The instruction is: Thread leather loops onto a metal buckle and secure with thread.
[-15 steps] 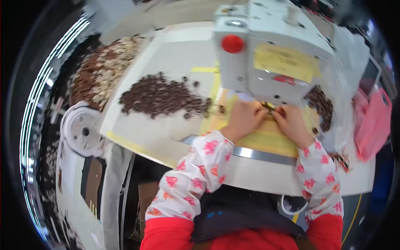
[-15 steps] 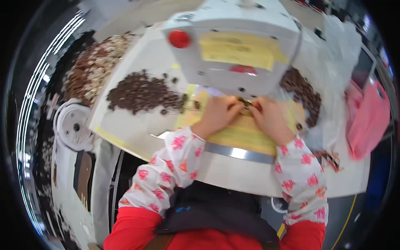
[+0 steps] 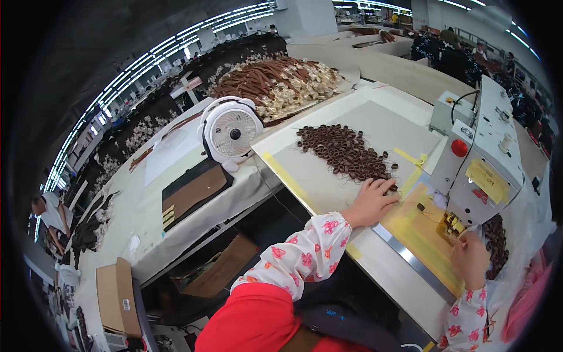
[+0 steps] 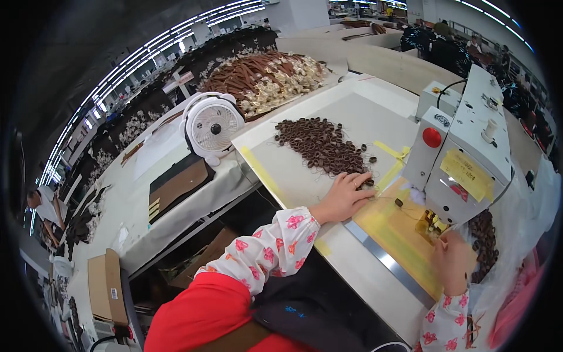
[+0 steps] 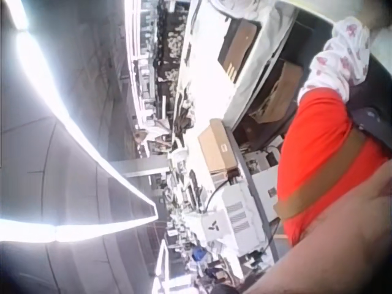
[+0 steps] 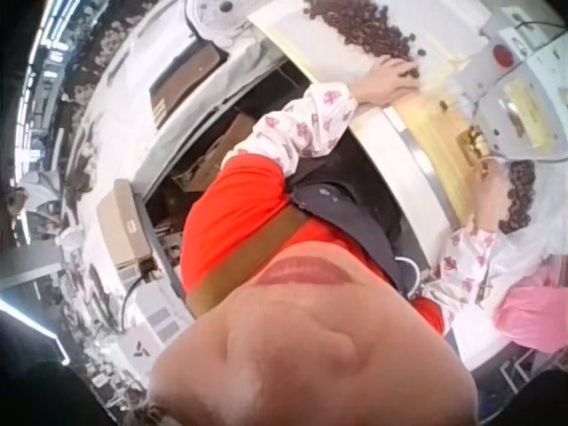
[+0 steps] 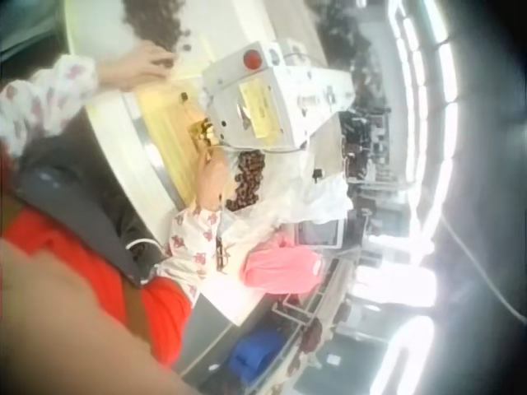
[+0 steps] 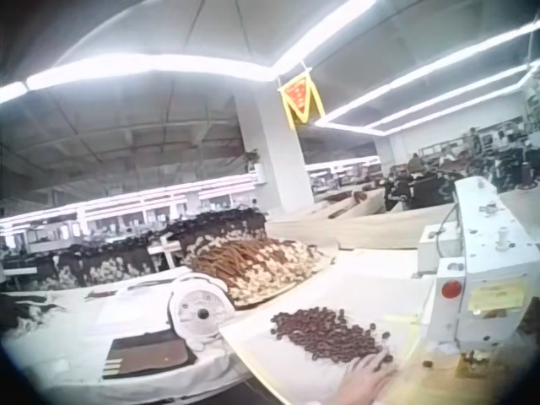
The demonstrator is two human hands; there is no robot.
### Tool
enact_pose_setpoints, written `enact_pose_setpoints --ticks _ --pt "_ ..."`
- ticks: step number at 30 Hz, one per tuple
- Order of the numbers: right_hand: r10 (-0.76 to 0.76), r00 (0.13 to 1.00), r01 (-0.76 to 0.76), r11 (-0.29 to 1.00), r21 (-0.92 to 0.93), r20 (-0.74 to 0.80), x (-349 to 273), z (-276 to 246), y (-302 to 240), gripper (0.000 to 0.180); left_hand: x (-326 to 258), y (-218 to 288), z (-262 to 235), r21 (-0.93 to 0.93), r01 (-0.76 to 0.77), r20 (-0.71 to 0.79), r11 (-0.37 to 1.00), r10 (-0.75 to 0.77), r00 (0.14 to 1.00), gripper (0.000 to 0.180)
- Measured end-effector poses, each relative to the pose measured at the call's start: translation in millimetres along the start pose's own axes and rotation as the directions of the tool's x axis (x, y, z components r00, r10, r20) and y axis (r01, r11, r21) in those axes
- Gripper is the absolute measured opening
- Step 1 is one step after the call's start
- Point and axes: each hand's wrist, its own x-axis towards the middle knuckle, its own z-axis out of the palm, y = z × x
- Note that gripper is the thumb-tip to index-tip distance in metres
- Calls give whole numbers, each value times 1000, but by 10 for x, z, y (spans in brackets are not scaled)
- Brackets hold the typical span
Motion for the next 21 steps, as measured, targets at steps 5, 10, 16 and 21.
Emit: enact_pose_setpoints --ticks 5,10,16,21 --pt "85 996 -82 983 -166 13 -331 -375 516 18 111 -186 -76 157 156 101 975 -173 980 27" --pt "193 977 -190 981 -41 93 -513 -376 759 11 480 409 306 -112 -76 50 991 82 995 31" --pt "214 973 -206 974 -90 84 -432 -388 855 10 724 1042 681 -365 -139 187 921 218 958 27" --pt "248 968 -244 921 302 27 -204 -409 644 22 698 1039 819 -388 -41 226 921 139 964 17"
